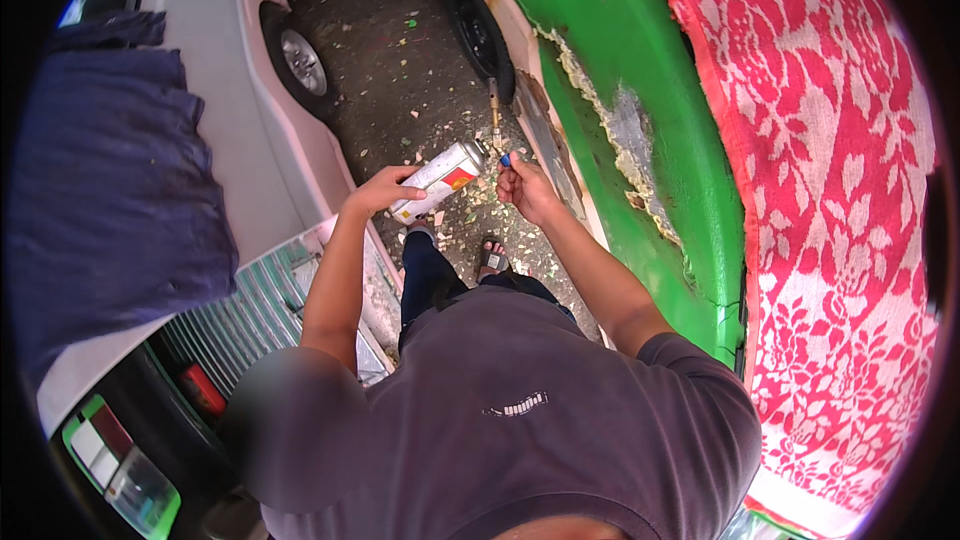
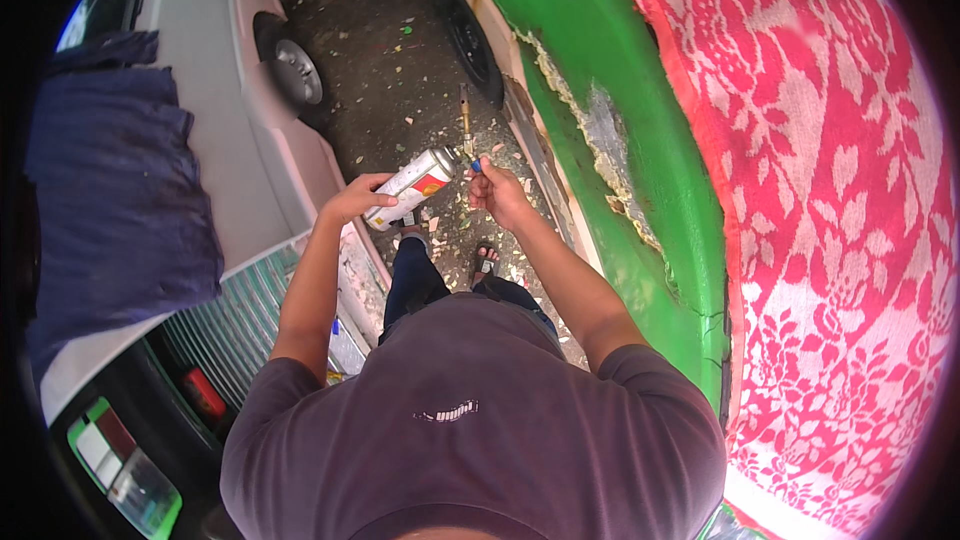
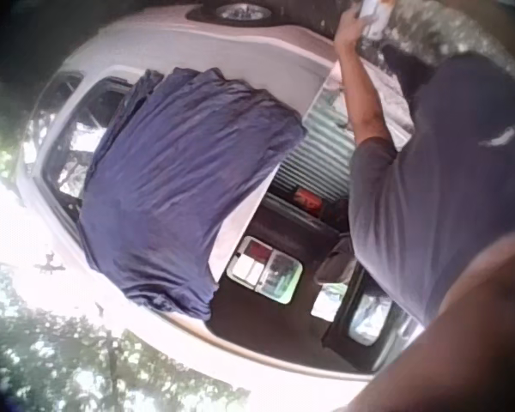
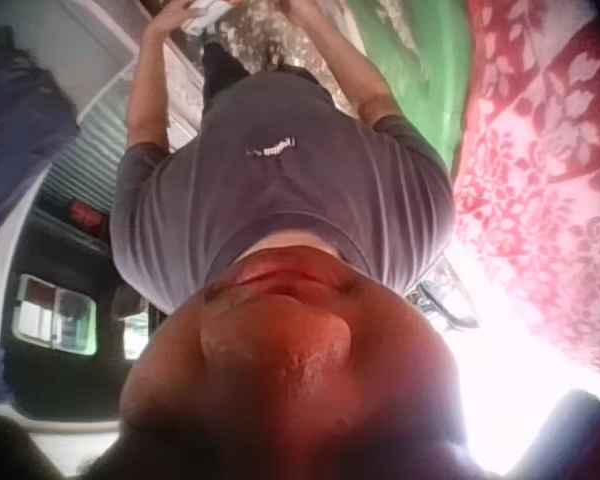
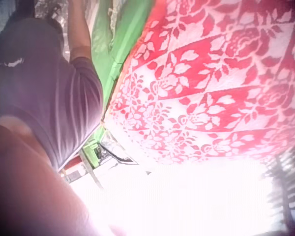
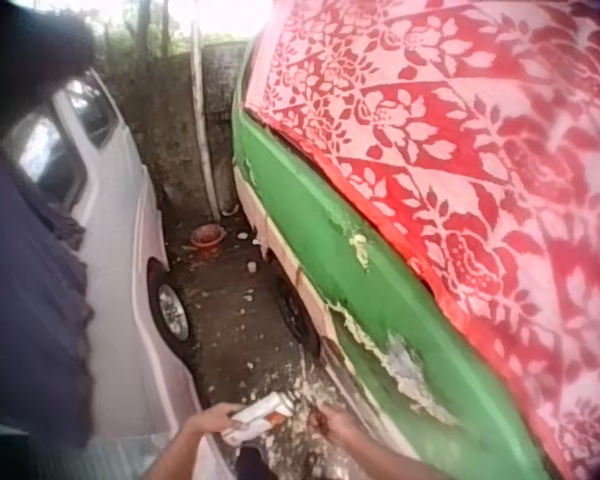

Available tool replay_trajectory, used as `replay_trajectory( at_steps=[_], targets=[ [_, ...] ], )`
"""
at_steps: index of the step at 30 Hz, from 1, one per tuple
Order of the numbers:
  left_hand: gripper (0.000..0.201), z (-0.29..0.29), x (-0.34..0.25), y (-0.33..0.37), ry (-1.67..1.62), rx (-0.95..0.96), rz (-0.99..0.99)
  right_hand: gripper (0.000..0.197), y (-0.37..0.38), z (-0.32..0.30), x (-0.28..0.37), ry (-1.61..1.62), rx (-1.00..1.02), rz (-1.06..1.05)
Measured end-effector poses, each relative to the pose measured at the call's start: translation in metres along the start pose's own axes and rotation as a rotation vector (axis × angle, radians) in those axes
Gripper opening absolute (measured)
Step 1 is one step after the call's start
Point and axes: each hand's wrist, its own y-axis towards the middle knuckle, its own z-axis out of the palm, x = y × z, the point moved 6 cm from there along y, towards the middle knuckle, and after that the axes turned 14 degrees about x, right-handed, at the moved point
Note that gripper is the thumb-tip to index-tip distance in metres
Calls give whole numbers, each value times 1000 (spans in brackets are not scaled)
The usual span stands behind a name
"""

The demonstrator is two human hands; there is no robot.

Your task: The person uses a blowtorch to heat a damaged section of a green vehicle panel, then uses a hammer to tap and reshape the metal. The person alternates between heating and hammering to gradually flatten the dented area.

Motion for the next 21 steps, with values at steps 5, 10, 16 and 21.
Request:
replay_trajectory(
  at_steps=[5,10,16,21],
  targets=[
    [65,47,37,-53,-143,-217,-14,53,0,17,-17,-327,-7,81],
    [67,87,86,-107,-305,-347,-1,45,18,40,-64,-479,168,159],
    [74,123,166,-167,-434,-491,104,42,26,76,-131,-510,359,290],
    [76,163,202,-203,-582,-552,116,42,24,93,-182,-518,465,404]
  ],
)
